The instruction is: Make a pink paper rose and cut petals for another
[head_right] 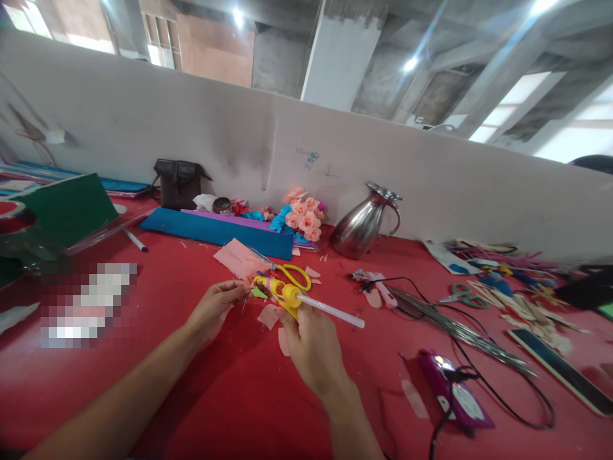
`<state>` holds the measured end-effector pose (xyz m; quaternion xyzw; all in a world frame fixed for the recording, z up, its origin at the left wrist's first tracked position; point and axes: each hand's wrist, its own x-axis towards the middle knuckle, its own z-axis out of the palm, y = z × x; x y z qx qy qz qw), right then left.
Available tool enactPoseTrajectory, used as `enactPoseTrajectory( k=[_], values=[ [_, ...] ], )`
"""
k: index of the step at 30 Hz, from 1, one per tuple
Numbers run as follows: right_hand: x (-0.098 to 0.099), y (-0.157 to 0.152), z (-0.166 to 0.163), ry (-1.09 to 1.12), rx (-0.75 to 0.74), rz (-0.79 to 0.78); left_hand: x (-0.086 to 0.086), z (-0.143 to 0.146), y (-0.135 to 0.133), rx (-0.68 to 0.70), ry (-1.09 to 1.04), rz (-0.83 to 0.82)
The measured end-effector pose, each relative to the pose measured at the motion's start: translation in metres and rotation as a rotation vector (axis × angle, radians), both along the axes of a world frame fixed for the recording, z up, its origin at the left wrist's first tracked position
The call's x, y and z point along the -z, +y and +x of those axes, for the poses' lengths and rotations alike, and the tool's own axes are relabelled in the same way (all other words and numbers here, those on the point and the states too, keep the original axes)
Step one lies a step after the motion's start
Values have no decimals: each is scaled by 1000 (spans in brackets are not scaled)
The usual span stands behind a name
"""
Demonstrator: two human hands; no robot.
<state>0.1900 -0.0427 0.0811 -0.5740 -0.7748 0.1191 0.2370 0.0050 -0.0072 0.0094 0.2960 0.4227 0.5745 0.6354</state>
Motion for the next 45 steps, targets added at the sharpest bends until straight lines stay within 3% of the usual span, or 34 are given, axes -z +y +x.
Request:
enactPoseTrajectory(
  k=[11,16,20,23,26,29,31,34,36,37,41,45],
  values=[
    [0,0,5,69,29,-3,-4,0,-1,12,-25,7],
    [6,16,36,407,173,-112,-6,0,-1,-7,-21,5],
    [25,42,78,674,385,-207,-4,0,-1,-27,-45,-7],
    [39,59,109,529,561,-269,-2,0,0,-28,-34,0],
    [43,65,131,78,686,-251,-1,0,1,-45,-52,3],
    [36,60,130,-254,785,-217,0,0,1,-57,-80,10],
    [27,51,111,-301,747,-101,0,1,0,-51,-92,17],
    [17,37,56,-112,378,201,0,2,-1,-39,-96,31],
    [15,31,14,89,117,249,-1,2,-1,-38,-75,54],
    [15,29,-5,159,55,261,-2,2,-2,-35,-59,70],
    [19,31,-49,225,-3,352,-5,1,-2,-5,-14,139],
    [27,36,-55,163,-5,463,-4,1,-2,11,-40,158]
  ],
)
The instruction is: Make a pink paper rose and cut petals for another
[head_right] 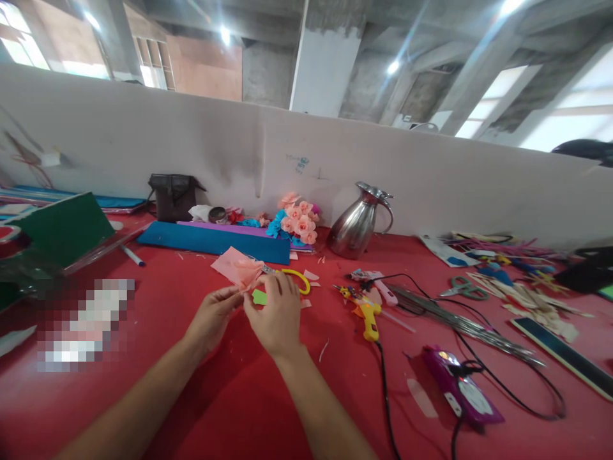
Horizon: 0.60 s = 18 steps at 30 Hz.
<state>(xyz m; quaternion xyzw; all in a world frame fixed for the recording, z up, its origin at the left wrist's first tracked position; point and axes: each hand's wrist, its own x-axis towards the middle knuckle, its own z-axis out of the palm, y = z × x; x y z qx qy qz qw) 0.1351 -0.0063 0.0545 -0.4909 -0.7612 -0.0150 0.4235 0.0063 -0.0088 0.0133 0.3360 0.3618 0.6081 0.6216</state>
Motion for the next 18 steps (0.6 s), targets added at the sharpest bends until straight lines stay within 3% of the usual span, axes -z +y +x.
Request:
enactPoseTrajectory(
  k=[9,18],
  values=[
    [14,0,4,-121,-42,247,4,1,0,17,-1,-16],
    [19,6,4,-36,-3,231,4,3,-1,33,65,-1]
  ],
)
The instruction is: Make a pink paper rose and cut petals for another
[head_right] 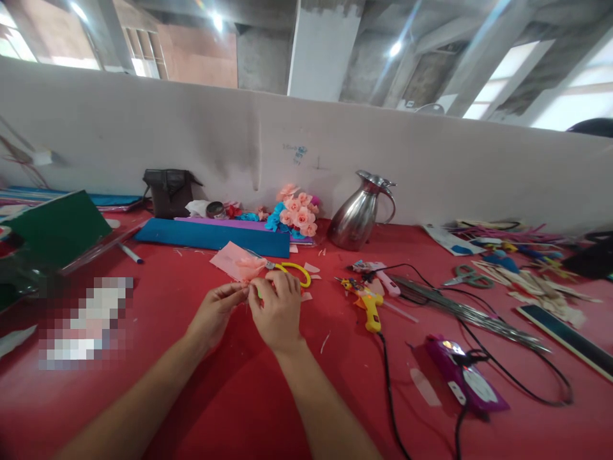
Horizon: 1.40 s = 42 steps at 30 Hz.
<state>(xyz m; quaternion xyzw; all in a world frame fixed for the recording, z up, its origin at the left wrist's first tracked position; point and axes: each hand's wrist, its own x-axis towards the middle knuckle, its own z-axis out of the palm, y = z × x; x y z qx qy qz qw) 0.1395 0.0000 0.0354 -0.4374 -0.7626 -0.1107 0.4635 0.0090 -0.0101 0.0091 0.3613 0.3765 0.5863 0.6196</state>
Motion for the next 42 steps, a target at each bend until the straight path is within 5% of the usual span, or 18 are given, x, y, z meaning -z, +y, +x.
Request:
enactPoseTrajectory(
  k=[10,42],
  values=[
    [0,-3,-5,211,-17,-101,-2,0,0,-12,-8,-13],
    [0,-12,3,288,-132,-219,-4,1,0,-41,-83,32]
  ],
)
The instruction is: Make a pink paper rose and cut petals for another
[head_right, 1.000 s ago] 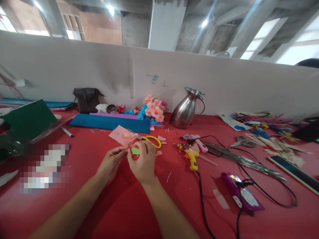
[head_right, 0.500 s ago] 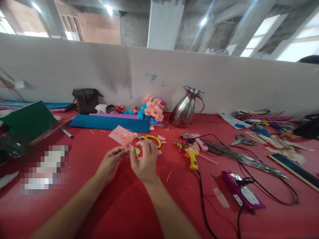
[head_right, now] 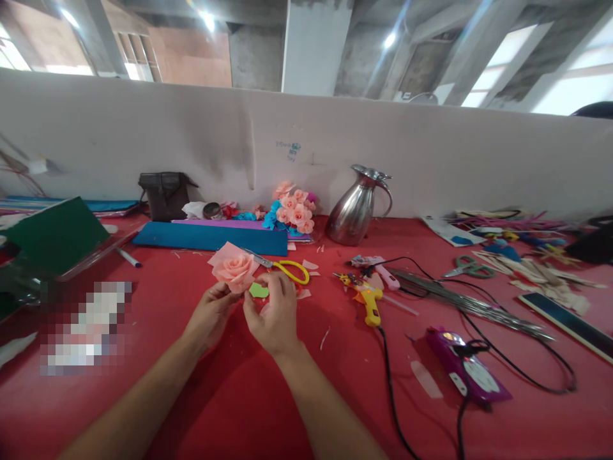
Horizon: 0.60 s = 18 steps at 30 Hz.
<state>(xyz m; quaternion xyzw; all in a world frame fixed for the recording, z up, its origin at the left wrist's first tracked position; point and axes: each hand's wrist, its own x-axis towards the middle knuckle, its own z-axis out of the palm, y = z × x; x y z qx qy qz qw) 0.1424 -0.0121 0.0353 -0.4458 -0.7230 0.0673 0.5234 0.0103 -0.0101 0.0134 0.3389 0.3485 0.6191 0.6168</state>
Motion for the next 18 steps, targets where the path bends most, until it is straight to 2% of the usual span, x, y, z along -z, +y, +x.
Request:
enactPoseTrajectory(
  k=[5,14,18],
  values=[
    [-3,-1,-5,23,13,20,2,0,0,17,15,10],
    [2,4,-6,-25,132,75,3,1,-2,28,45,18],
    [0,2,-3,-9,123,103,1,0,-2,20,52,2]
  ],
)
